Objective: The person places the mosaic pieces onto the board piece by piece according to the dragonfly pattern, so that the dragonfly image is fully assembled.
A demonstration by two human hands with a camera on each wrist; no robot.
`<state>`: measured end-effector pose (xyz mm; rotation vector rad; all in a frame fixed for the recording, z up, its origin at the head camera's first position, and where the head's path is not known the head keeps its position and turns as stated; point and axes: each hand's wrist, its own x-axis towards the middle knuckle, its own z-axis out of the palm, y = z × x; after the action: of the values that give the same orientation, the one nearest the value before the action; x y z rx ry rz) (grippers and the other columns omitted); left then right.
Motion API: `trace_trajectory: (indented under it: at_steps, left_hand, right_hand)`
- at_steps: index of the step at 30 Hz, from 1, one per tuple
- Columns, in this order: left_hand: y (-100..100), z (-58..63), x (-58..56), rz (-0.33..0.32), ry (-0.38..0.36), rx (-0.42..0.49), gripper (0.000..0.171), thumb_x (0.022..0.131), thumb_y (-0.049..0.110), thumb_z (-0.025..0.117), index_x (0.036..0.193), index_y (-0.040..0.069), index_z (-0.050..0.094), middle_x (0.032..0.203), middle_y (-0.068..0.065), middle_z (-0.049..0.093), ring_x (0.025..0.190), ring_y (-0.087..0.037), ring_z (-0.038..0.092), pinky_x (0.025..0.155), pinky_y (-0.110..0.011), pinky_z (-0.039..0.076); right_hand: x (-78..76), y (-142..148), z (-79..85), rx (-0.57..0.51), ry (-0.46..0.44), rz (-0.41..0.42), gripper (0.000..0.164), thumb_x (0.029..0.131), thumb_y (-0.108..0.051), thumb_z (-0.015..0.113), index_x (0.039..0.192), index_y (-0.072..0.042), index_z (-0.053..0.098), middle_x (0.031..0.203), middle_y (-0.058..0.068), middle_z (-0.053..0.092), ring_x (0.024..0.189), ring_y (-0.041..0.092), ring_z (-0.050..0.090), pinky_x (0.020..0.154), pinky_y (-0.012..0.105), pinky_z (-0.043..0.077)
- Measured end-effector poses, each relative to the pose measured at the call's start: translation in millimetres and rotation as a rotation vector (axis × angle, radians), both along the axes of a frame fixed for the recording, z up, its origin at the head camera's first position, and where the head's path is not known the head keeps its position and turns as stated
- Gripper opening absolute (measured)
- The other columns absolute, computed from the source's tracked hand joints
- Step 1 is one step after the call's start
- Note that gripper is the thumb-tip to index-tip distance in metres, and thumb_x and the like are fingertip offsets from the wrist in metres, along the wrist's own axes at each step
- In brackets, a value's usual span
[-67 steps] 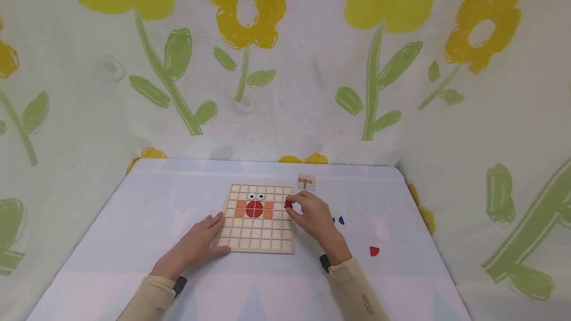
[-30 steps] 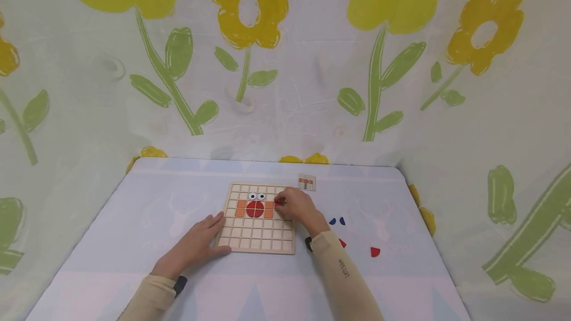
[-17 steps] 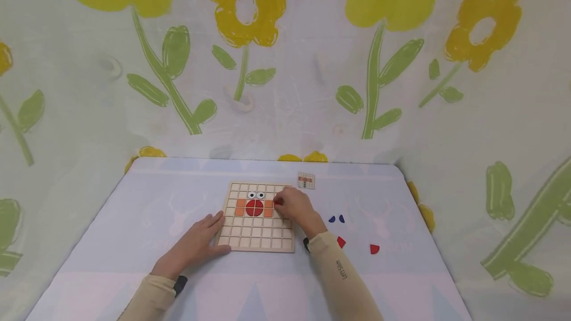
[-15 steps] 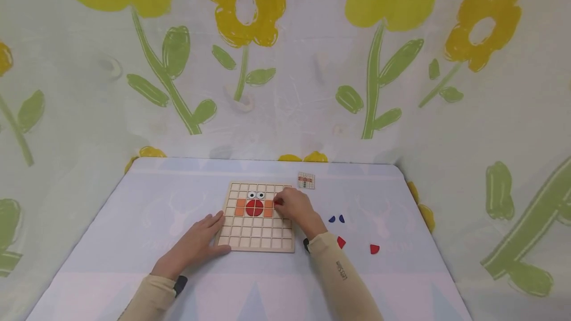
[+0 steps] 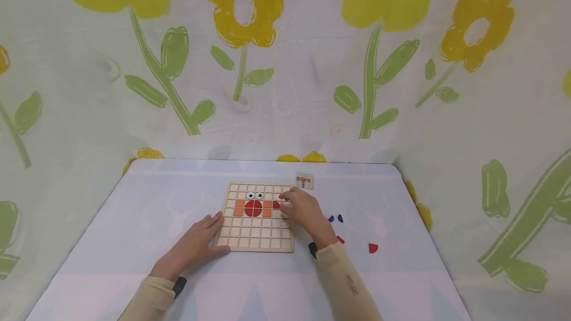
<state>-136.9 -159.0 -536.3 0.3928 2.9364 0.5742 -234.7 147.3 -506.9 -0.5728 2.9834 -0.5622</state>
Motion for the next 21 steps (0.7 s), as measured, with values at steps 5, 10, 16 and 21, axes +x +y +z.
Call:
trace_trajectory:
  at_steps: [5,10,16,21]
  left_hand:
    - [0.8,-0.6,-0.5,0.002,-0.015,-0.010,0.093,0.085,0.052,0.078,0.152,-0.001,0.042,0.162,-0.015,0.035,0.147,-0.043,0.031,0.118,-0.060,0.029]
    - [-0.3,-1.8,-1.1,-0.003,-0.003,-0.024,0.093,0.085,0.054,0.077,0.152,-0.001,0.042,0.161,-0.016,0.035,0.146,-0.044,0.032,0.117,-0.060,0.030]
    - [-0.7,-1.8,-0.5,0.001,-0.005,-0.012,0.093,0.085,0.054,0.077,0.153,0.000,0.042,0.162,-0.015,0.034,0.146,-0.043,0.032,0.117,-0.060,0.030]
    - [0.0,-1.5,0.6,0.006,-0.004,-0.008,0.093,0.085,0.053,0.077,0.153,0.000,0.042,0.161,-0.015,0.035,0.146,-0.043,0.032,0.117,-0.060,0.030]
  right_hand:
    - [18.3,27.8,13.6,-0.026,0.067,-0.069,0.035,0.092,-0.033,0.076,0.125,-0.020,0.073,0.109,-0.002,0.070,0.086,0.014,0.064,0.069,0.034,0.055]
    - [36.1,63.6,23.5,-0.008,0.097,-0.170,0.040,0.092,-0.034,0.076,0.128,-0.018,0.070,0.109,0.001,0.070,0.075,0.013,0.056,0.063,0.028,0.051]
    - [62.5,122.0,27.2,-0.027,0.125,-0.276,0.044,0.093,-0.029,0.075,0.132,-0.011,0.066,0.109,0.011,0.071,0.073,0.017,0.055,0.056,0.026,0.049]
    - [83.7,169.8,15.7,-0.012,0.040,-0.396,0.049,0.094,-0.031,0.072,0.136,-0.006,0.061,0.113,0.017,0.069,0.065,0.017,0.056,0.051,0.027,0.049]
